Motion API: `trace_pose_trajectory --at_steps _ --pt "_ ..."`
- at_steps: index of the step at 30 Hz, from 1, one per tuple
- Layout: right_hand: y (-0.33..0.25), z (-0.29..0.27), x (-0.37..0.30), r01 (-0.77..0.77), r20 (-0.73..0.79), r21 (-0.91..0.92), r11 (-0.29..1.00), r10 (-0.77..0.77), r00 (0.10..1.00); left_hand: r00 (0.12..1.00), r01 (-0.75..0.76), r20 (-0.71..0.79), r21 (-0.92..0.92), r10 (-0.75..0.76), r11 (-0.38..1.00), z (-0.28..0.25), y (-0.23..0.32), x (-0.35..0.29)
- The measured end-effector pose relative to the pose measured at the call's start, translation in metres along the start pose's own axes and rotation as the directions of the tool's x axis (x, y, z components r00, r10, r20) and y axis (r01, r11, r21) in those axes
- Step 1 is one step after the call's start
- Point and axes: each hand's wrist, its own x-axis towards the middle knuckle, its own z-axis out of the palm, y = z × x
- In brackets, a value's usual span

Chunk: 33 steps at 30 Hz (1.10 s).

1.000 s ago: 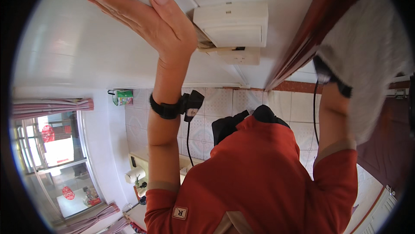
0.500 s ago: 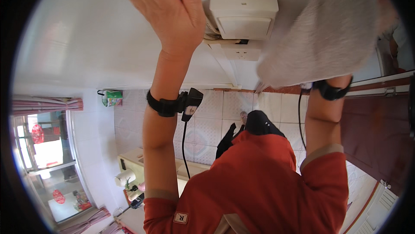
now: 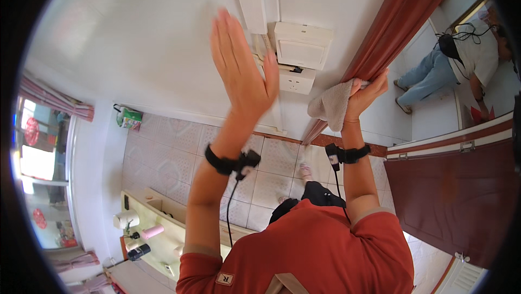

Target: The person wipes a white wall and door frame with a cloth, then moves to wipe a white cabinet surface. The person uses a cloth to clean the surfaces in a room with tiled flooring.

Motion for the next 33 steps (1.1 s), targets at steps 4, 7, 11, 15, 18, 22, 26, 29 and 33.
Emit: trace_pose_trajectory --at_steps 4,7,11,15,18,22,26,29,33 --pt "0.006 0.006 -0.011 0.009 0.093 0.056 0.998 -0.014 0.996 0.917 0.242 0.358 -0.152 -0.175 0.958 -0.016 0.063 -0.097" --pt "0.020 0.017 -0.022 0.053 0.131 0.142 0.989 -0.072 0.989 0.714 0.441 0.677 -0.233 -0.181 0.867 0.007 0.099 -0.157" --pt "0.021 0.012 -0.025 0.020 0.131 0.381 0.924 -0.076 0.989 0.671 0.542 0.662 -0.129 -0.335 0.830 0.056 0.135 -0.188" --pt "0.001 -0.009 0.004 0.219 0.156 0.431 0.875 -0.311 0.937 0.491 0.855 0.409 -0.054 -0.769 0.516 0.104 0.158 -0.195" --pt "0.008 -0.010 0.024 0.289 0.154 0.535 0.794 -0.428 0.890 0.329 0.934 0.302 0.037 -0.895 0.356 0.117 0.174 -0.175" --pt "0.013 -0.007 0.041 0.160 0.196 0.680 0.716 -0.388 0.901 0.424 0.898 0.203 0.038 -0.883 0.439 0.121 0.185 -0.155" --pt "-0.010 -0.019 0.073 -0.042 0.287 0.749 0.662 -0.267 0.920 0.710 0.704 0.032 0.006 -0.704 0.710 0.114 0.189 -0.108" --pt "-0.026 -0.022 0.104 -0.115 0.296 0.744 0.658 -0.171 0.940 0.850 0.525 -0.088 0.052 -0.520 0.849 0.115 0.174 -0.063" --pt "-0.029 -0.013 0.137 -0.082 0.192 0.808 0.583 -0.128 0.973 0.898 0.438 -0.051 0.047 -0.436 0.898 0.097 0.165 -0.006"
